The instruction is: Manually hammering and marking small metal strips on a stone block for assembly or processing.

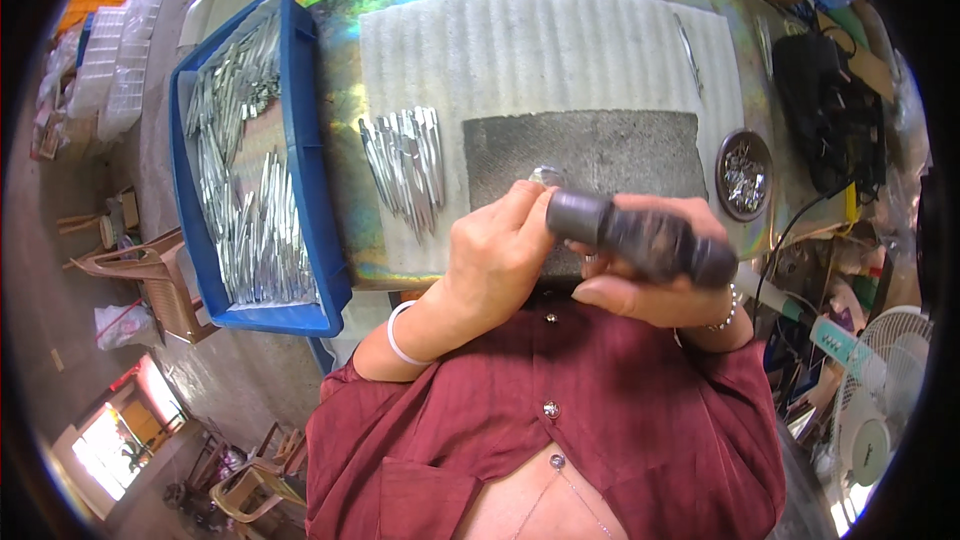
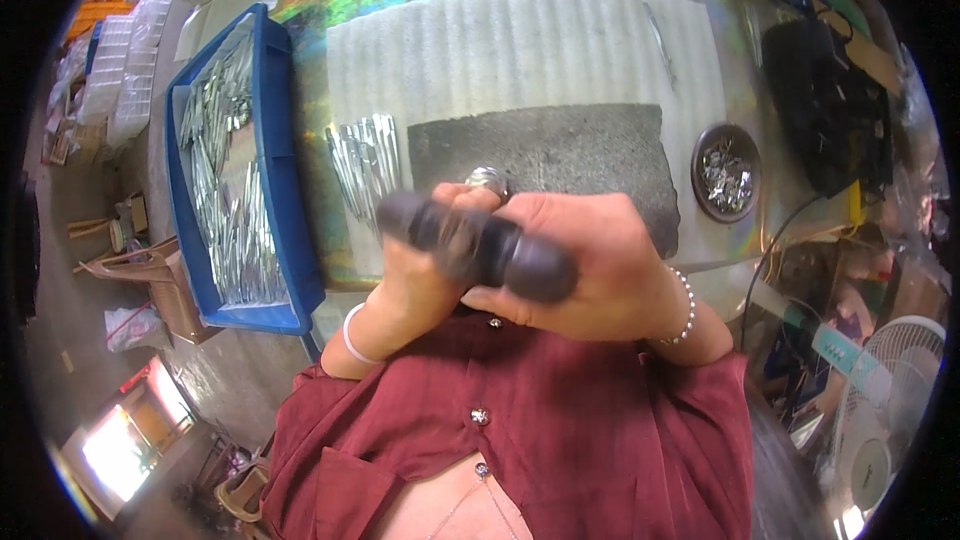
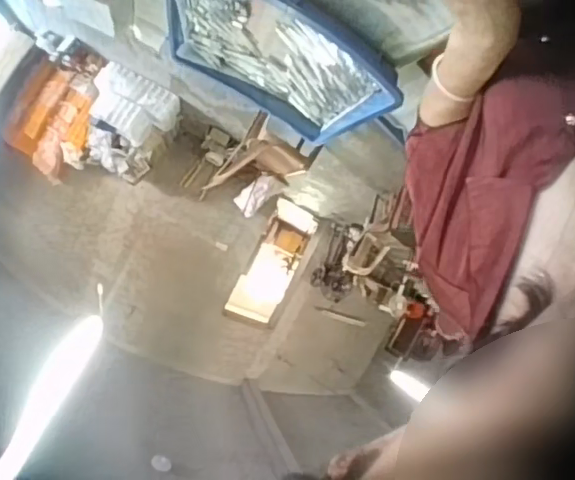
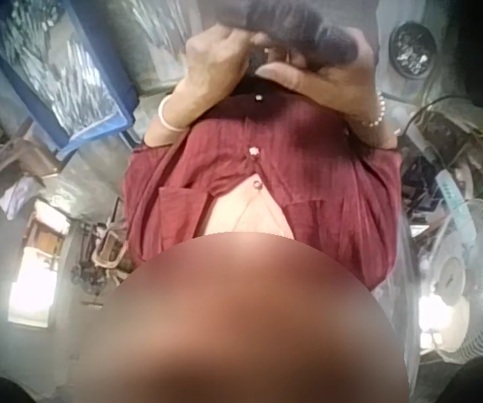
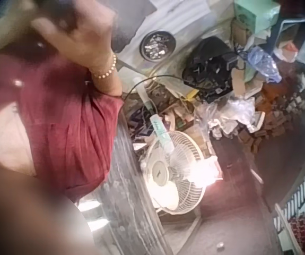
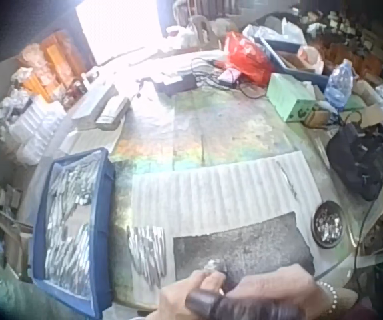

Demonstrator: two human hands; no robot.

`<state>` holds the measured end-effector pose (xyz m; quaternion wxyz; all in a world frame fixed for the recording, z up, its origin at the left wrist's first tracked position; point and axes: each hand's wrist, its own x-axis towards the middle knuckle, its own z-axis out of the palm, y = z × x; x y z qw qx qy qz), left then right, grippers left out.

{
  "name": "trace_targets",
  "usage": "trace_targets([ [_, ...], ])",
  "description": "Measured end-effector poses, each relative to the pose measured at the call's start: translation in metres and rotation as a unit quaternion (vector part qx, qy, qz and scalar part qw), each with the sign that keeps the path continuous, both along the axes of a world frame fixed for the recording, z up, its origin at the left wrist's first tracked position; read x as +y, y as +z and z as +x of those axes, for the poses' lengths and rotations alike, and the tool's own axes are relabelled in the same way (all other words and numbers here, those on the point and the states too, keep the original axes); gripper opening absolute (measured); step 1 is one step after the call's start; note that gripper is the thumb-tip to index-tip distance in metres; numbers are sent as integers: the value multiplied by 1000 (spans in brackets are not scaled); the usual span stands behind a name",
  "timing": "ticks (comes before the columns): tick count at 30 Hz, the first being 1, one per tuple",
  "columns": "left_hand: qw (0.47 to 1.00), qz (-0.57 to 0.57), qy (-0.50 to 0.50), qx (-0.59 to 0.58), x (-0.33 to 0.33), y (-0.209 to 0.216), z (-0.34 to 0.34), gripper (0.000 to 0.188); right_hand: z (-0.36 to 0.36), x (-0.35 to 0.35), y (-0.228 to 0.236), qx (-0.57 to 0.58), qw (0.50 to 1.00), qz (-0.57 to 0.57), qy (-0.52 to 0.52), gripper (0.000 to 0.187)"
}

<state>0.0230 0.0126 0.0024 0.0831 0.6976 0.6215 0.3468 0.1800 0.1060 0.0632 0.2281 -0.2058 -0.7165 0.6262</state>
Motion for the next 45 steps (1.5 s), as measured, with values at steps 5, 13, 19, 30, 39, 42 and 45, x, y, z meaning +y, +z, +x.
trace_targets([
  [5, 999, -10, -37, -29, -3, 0, -5, 28, -17, 12, 12, 47, 965, 249, 74, 24],
  [13, 996, -34, -20, -86, -4, 4, -7, 17, -17, 3, 20, -8, 954, 288, 83, 31],
  [19, 996, 18, -14, -83, -2, -5, -12, 14, 10, -6, 44, -99, 988, 118, 9, 33],
  [30, 993, -14, -28, -115, -1, -4, -15, 24, 34, -6, 62, -130, 949, 282, 43, 30],
  [39, 992, -12, -24, -120, 0, -6, -15, 21, 21, -10, 65, -127, 918, 371, 55, 49],
  [42, 993, -10, -19, -114, -3, -4, -15, 21, 33, -17, 78, -235, 899, 357, 93, 46],
  [45, 993, 0, -36, -113, 1, -4, -15, 16, 56, -14, 132, -284, 911, 254, 160, 35],
])
